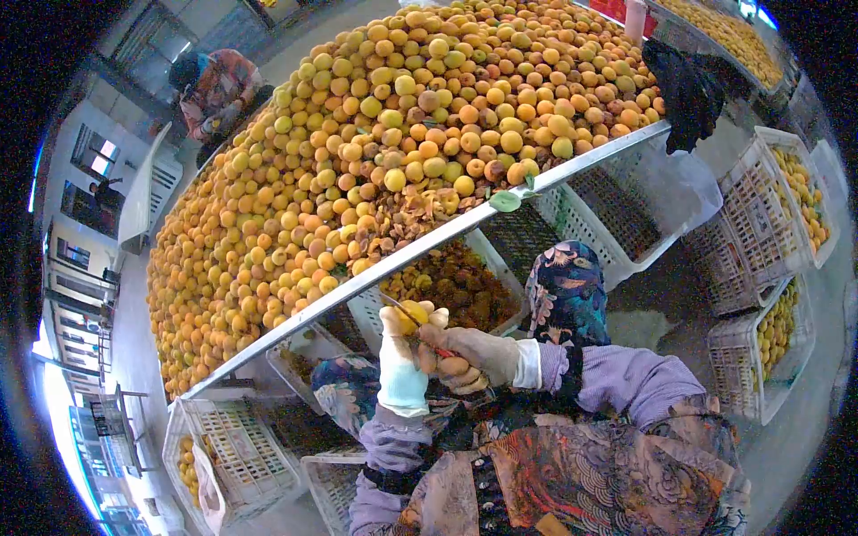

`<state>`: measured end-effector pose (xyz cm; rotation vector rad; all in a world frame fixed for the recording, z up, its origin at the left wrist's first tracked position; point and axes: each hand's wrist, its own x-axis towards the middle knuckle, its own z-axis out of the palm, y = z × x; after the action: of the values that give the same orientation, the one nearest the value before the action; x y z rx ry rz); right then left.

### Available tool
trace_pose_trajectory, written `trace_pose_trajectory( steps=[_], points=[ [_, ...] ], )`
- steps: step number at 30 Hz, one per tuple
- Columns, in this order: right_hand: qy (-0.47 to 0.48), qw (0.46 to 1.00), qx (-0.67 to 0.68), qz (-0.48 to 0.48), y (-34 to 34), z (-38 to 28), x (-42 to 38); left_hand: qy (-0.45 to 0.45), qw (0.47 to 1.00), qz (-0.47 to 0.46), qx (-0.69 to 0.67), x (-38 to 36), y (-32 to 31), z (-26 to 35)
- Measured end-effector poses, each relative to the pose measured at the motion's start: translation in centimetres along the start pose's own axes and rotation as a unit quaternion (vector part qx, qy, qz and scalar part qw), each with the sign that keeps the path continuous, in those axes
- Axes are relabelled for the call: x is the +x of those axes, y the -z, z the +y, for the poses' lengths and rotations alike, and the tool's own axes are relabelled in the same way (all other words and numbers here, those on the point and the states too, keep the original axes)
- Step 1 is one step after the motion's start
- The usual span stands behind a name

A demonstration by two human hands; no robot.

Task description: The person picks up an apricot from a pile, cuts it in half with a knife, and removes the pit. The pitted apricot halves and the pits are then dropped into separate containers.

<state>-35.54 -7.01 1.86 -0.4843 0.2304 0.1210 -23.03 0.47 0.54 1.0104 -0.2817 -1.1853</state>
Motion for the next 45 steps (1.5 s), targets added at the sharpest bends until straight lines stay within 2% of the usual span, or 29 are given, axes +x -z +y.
trace_pose_trajectory(
  steps=[5, 7, 8, 10, 12, 13, 14, 16, 18, 20, 22, 26, 29, 31, 32, 34, 35, 36, 38, 39, 40, 42, 43, 44, 45],
  points=[
    [-0.017, 0.998, 0.048, -0.024, 0.5, 0.3, 0.0, 0.013, 0.999, -0.021, -0.035, 0.1, 0.3, -0.9],
    [0.018, 0.995, -0.078, 0.056, 0.3, 0.4, 0.3, 0.020, 0.996, -0.029, -0.079, 0.8, 0.9, -1.2],
    [0.021, 0.995, -0.079, 0.054, 0.2, 0.2, 0.3, 0.018, 0.996, -0.030, -0.076, 1.1, 1.2, -1.1],
    [0.054, 0.966, -0.226, 0.111, -0.3, -0.5, -0.3, -0.025, 1.000, -0.003, 0.015, 1.3, 1.7, -1.3],
    [0.149, 0.937, -0.242, 0.201, -0.9, -2.2, -0.9, -0.160, 0.978, 0.029, 0.131, 1.6, 2.5, -1.5],
    [0.201, 0.914, -0.251, 0.245, -0.6, -2.8, -0.4, -0.178, 0.971, 0.018, 0.160, 1.2, 2.2, -1.0],
    [0.211, 0.906, -0.239, 0.279, -0.8, -3.6, -0.5, -0.176, 0.971, 0.013, 0.162, 0.9, 1.5, -0.7],
    [0.239, 0.862, -0.274, 0.354, 0.9, -3.4, 1.6, -0.301, 0.875, 0.084, 0.369, 0.7, -0.1, -0.1],
    [0.294, 0.810, -0.359, 0.359, 3.3, -1.8, 3.9, -0.350, 0.828, 0.090, 0.429, 1.3, 0.0, -0.8],
    [0.344, 0.792, -0.351, 0.361, 2.8, -0.7, 4.9, -0.368, 0.789, 0.110, 0.480, 1.1, -1.3, -0.8],
    [0.349, 0.811, -0.283, 0.375, 2.7, -0.6, 6.1, -0.386, 0.771, 0.121, 0.491, 1.8, -1.1, -1.0],
    [0.353, 0.791, -0.298, 0.401, 1.1, -0.9, 6.0, -0.394, 0.745, 0.132, 0.522, 2.2, -0.9, -0.7],
    [0.380, 0.792, -0.241, 0.412, 1.2, -0.9, 6.6, -0.377, 0.749, 0.142, 0.526, 2.3, -1.6, -0.6],
    [0.382, 0.762, -0.275, 0.444, 1.7, -1.2, 7.3, -0.321, 0.798, 0.163, 0.484, 2.2, -2.4, -0.6],
    [0.380, 0.764, -0.274, 0.444, 1.9, -1.0, 7.3, -0.318, 0.797, 0.165, 0.485, 2.3, -2.2, -0.7],
    [0.347, 0.729, -0.356, 0.470, 1.0, -1.9, 6.6, -0.280, 0.829, 0.177, 0.451, 2.9, -1.9, -1.1],
    [0.372, 0.726, -0.348, 0.461, 1.3, -1.8, 6.9, -0.250, 0.856, 0.164, 0.421, 3.1, -1.7, -1.1],
    [0.369, 0.727, -0.348, 0.464, 1.4, -1.8, 6.8, -0.246, 0.857, 0.164, 0.421, 3.3, -1.4, -1.4],
    [0.354, 0.686, -0.437, 0.461, 1.7, -2.1, 6.8, -0.280, 0.847, 0.161, 0.421, 3.9, -0.7, -2.1],
    [0.349, 0.689, -0.436, 0.462, 1.9, -2.1, 6.8, -0.216, 0.896, 0.155, 0.355, 4.2, -0.2, -2.3],
    [0.344, 0.681, -0.457, 0.458, 2.0, -2.1, 6.8, -0.210, 0.897, 0.156, 0.355, 4.8, 0.7, -2.9],
    [0.329, 0.663, -0.497, 0.453, 2.6, -2.0, 6.7, -0.131, 0.970, 0.132, 0.158, 5.9, 2.3, -4.7],
    [0.321, 0.668, -0.503, 0.445, 2.5, -2.1, 6.5, -0.048, 0.989, 0.125, 0.054, 5.1, 1.0, -3.7],
    [0.299, 0.667, -0.520, 0.442, 2.3, -2.2, 6.0, 0.012, 0.988, 0.153, 0.030, 4.3, -0.1, -3.0],
    [0.315, 0.644, -0.554, 0.423, 2.5, -2.2, 5.8, 0.081, 0.988, 0.135, -0.003, 3.7, 0.1, -2.6]
  ],
)
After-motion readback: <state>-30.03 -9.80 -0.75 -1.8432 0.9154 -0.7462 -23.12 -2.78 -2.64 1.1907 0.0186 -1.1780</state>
